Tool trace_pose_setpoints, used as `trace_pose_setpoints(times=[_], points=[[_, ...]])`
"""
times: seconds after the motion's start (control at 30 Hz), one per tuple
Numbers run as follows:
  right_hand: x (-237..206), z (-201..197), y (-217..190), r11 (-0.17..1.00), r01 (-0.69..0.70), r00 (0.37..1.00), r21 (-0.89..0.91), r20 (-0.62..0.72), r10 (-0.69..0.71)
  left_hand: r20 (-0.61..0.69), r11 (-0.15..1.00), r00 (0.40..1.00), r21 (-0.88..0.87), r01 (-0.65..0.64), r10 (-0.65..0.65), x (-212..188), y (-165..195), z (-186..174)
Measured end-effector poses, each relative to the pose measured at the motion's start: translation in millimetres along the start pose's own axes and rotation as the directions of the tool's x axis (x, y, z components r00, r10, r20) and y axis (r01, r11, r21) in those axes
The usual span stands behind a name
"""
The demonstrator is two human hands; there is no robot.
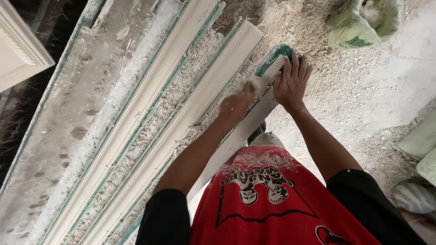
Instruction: The person scrapes excess dried plaster from the grooves of long decorative gypsum cornice moldings using a small handheld scraper, working along the profiles section by section and brushing loose debris aside with their hand as they progress along each molding.
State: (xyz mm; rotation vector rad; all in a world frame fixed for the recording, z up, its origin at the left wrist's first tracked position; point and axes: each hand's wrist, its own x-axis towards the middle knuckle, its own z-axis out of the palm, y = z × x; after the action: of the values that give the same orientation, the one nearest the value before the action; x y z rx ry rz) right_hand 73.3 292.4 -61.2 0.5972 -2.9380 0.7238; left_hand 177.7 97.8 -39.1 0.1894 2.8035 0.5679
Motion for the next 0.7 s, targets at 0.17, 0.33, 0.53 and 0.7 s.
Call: trace_pose_setpoints(times=[0.17, 0.33, 0.53, 0.7], points=[[-1.6, 0.1, 4.0, 0.999, -0.007, 1.0, 0.041, 0.01, 0.007, -0.01, 0.998, 1.0, -0.062, -0.024, 0.023, -18.9, -7.6, -7.1], [-2.0, 3.5, 4.6, 1.0, -0.019, 1.0, 0.014, -0.023, 0.019, 0.15, 0.992, 0.984, -0.07, 0.108, -0.097, -59.4, -18.7, -12.2], [-0.3, 0.9, 3.6, 0.999, -0.029, 1.0, 0.031, 0.004, 0.028, 0.035, 0.997, 0.998, -0.058, 0.059, -0.057, 69.2, 24.0, -16.3], [-0.3, -5.0, 4.7, 0.999, -0.008, 1.0, 0.05, -0.007, 0.009, 0.468, 0.625, 0.766, -0.452, 0.637, -0.441, 29.7, 18.8, -37.6]])
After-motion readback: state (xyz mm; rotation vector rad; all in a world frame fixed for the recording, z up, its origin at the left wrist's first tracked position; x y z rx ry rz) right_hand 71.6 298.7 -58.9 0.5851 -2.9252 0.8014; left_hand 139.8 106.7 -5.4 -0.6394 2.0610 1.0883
